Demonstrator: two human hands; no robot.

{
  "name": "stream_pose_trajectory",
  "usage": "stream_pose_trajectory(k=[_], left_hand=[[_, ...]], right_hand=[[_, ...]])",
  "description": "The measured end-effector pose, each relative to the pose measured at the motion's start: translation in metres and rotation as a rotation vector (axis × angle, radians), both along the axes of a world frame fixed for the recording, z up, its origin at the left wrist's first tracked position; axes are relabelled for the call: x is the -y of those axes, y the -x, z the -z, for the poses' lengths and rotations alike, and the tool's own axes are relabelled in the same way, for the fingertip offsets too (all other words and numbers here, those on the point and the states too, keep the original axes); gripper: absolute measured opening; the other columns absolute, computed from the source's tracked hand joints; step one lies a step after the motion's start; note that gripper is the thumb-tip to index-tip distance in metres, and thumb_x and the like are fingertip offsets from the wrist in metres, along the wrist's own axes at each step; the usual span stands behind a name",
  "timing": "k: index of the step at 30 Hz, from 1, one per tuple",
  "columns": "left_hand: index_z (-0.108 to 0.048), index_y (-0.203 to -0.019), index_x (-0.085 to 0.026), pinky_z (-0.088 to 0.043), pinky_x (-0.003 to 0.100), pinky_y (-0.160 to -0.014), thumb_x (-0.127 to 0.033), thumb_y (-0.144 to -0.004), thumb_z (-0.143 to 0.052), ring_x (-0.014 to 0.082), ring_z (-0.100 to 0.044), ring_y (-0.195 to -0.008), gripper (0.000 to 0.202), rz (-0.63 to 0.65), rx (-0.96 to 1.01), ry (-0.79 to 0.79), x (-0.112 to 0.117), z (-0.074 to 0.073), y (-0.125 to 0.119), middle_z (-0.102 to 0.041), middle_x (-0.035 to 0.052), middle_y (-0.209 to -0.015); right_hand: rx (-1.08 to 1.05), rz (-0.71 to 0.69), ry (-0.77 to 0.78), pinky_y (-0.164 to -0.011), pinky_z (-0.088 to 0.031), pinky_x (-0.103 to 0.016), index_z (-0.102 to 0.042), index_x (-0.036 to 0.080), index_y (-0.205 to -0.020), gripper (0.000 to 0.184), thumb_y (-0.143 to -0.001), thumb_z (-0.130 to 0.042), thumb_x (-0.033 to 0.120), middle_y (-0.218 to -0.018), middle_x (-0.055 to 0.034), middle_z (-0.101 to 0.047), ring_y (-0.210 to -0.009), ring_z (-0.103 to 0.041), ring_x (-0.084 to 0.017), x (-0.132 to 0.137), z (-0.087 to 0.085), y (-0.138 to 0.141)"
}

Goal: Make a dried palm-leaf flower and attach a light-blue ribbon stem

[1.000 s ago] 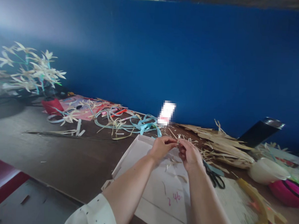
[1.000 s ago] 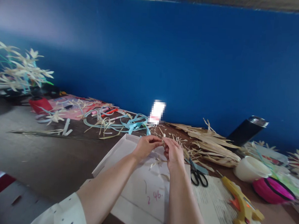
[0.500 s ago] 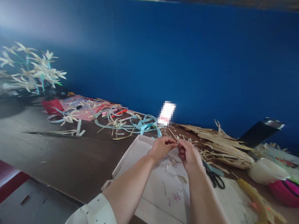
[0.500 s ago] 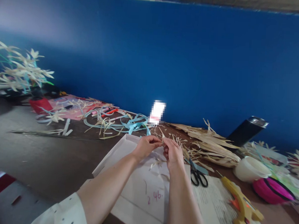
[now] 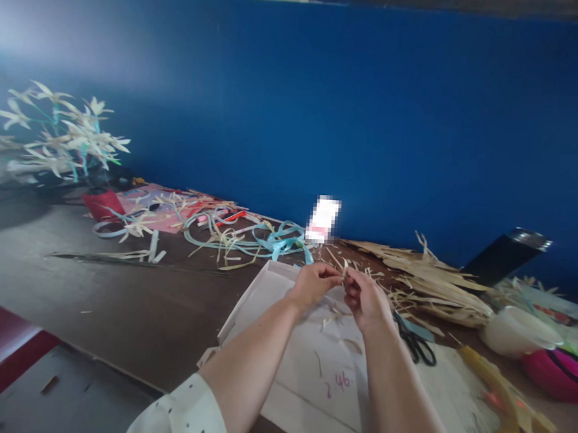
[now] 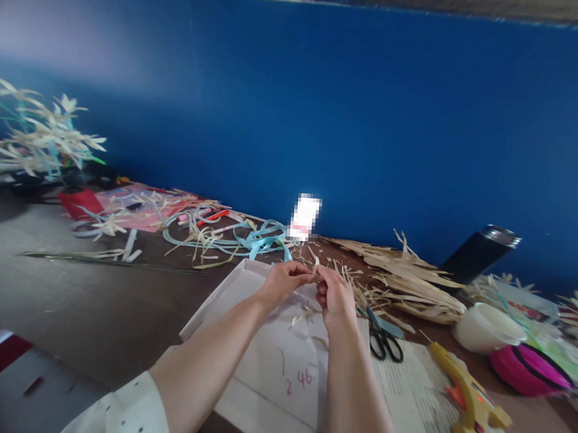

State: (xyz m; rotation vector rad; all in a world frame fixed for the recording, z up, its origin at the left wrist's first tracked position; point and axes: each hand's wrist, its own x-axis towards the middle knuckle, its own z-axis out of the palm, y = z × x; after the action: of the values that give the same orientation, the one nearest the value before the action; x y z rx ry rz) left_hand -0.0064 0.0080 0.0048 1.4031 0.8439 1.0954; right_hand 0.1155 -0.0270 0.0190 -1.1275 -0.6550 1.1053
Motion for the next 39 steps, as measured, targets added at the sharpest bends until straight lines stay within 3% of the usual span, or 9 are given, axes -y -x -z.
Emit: stream_pose_trajectory(k=[5,13,21,28,35,39], left_hand=[[-0.068,-0.078,-0.014,-0.045,0.026,-0.068,-0.029,-0.068,-0.067,0.0128,-0.058,-0.069,0.018,-0.009,-0.018,-0.081,0.003,-0.002,-0.001,-0.067,0.0036,-0.077],[-0.069,-0.084,-0.021,-0.044,0.025,-0.079,-0.029,-0.08,-0.058,0.0151,-0.059,-0.082,0.014,-0.197,-0.154,-0.536,0.009,-0.003,0.001,-0.067,0.0048,-0.086],[-0.068,-0.085,-0.022,-0.043,0.027,-0.083,-0.031,-0.084,-0.052,0.0161,-0.059,-0.086,0.018,-0.238,-0.192,-0.634,0.009,-0.004,0.004,-0.067,0.0059,-0.087],[-0.069,-0.084,-0.021,-0.044,0.026,-0.082,-0.028,-0.081,-0.055,0.0154,-0.058,-0.085,0.015,-0.219,-0.133,-0.544,0.009,-0.004,0.002,-0.067,0.0055,-0.088],[-0.068,-0.088,-0.016,-0.038,0.021,-0.052,-0.036,-0.07,-0.064,0.0095,-0.049,-0.055,0.027,-0.11,0.08,-0.001,0.001,-0.005,0.003,-0.061,0.0001,-0.065],[-0.067,-0.084,-0.014,-0.033,0.02,-0.049,-0.035,-0.066,-0.067,0.0065,-0.043,-0.05,0.028,-0.107,0.171,0.075,-0.005,-0.004,0.003,-0.055,-0.002,-0.058]], right_hand=[[-0.045,0.026,0.031,-0.032,-0.015,-0.017,-0.059,0.016,-0.069,0.026,-0.058,-0.075,0.033,-0.055,0.0059,-0.046,-0.04,-0.031,-0.003,0.0,-0.001,0.001],[-0.087,0.007,0.059,-0.03,-0.014,-0.017,-0.056,0.017,-0.068,0.026,-0.056,-0.075,0.031,-0.053,0.0073,-0.043,-0.037,-0.028,-0.002,-0.003,0.002,-0.003],[-0.116,0.011,0.084,-0.029,-0.016,-0.013,-0.054,0.016,-0.065,0.028,-0.053,-0.077,0.027,-0.053,0.0069,-0.042,-0.037,-0.029,-0.001,-0.003,0.001,0.0],[-0.105,0.016,0.089,-0.03,-0.016,-0.013,-0.058,0.015,-0.066,0.027,-0.052,-0.077,0.027,-0.053,0.0068,-0.043,-0.038,-0.03,-0.001,-0.003,0.001,0.001],[-0.075,0.019,0.076,-0.031,-0.016,-0.013,-0.066,0.013,-0.073,0.031,-0.051,-0.078,0.031,-0.053,0.006,-0.043,-0.04,-0.03,-0.002,0.0,-0.004,0.005],[0.039,0.106,0.043,-0.033,-0.016,-0.016,-0.066,0.013,-0.071,0.03,-0.053,-0.075,0.036,-0.052,0.0057,-0.044,-0.041,-0.03,-0.003,0.001,-0.004,0.006]])
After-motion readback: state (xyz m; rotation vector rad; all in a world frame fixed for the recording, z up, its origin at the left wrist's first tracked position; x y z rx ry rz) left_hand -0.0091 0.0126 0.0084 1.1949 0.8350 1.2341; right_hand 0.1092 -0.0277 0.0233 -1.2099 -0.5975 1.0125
